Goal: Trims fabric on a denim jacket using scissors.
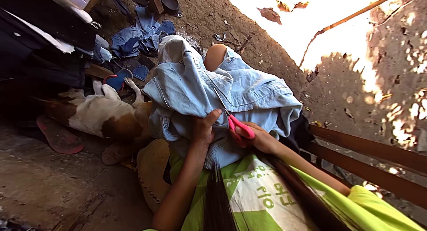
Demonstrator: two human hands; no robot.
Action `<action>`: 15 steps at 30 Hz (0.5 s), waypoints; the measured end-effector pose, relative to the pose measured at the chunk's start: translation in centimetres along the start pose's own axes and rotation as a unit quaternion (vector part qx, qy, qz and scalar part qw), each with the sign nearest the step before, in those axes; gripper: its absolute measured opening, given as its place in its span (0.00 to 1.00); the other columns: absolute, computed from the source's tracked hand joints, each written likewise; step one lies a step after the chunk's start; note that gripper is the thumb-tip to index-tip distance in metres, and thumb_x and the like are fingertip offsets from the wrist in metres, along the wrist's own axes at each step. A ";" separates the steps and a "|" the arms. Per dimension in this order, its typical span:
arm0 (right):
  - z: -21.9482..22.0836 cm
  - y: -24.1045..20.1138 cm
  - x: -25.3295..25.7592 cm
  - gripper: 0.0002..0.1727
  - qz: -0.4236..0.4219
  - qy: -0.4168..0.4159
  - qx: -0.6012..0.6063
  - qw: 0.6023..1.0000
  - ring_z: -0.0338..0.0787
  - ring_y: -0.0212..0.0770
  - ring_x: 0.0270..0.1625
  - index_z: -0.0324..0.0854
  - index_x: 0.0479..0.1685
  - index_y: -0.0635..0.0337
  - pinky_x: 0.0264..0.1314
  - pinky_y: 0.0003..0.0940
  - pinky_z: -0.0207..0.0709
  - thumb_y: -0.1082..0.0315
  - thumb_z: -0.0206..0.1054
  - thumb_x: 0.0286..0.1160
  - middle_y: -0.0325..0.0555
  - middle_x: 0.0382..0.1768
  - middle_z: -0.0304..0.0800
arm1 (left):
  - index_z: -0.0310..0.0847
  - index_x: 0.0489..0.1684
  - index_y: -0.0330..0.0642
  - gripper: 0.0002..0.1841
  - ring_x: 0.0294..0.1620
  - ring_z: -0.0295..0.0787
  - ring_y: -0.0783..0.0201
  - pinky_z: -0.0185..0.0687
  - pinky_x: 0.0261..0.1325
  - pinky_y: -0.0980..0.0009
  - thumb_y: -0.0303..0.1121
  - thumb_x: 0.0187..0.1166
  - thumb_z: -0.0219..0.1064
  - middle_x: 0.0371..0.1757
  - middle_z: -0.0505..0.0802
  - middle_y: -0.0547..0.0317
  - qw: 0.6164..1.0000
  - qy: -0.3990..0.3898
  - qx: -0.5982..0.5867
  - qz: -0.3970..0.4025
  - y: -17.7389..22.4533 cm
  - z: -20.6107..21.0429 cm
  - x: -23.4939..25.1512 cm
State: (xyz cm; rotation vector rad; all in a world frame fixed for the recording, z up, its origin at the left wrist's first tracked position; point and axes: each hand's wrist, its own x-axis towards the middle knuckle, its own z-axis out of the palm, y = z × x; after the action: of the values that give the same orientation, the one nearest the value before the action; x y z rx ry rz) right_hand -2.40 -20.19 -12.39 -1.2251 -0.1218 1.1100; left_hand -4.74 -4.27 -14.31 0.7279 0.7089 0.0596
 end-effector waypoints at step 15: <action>-0.1 0.7 -0.4 0.16 -0.007 0.024 0.042 0.999 0.73 0.14 0.24 0.78 0.30 0.43 0.28 0.11 0.65 0.51 0.54 0.87 0.18 0.23 0.77 | 0.81 0.42 0.49 0.17 0.38 0.91 0.77 0.89 0.46 0.75 0.15 0.60 0.65 0.34 0.94 0.71 1.000 0.000 0.006 -0.023 -0.3 0.1 0.0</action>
State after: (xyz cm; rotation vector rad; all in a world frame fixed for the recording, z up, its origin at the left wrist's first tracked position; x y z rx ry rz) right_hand -2.95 -20.60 -12.83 -1.1735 -0.0479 1.0630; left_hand -4.73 -4.53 -14.47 0.7220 0.7266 0.0132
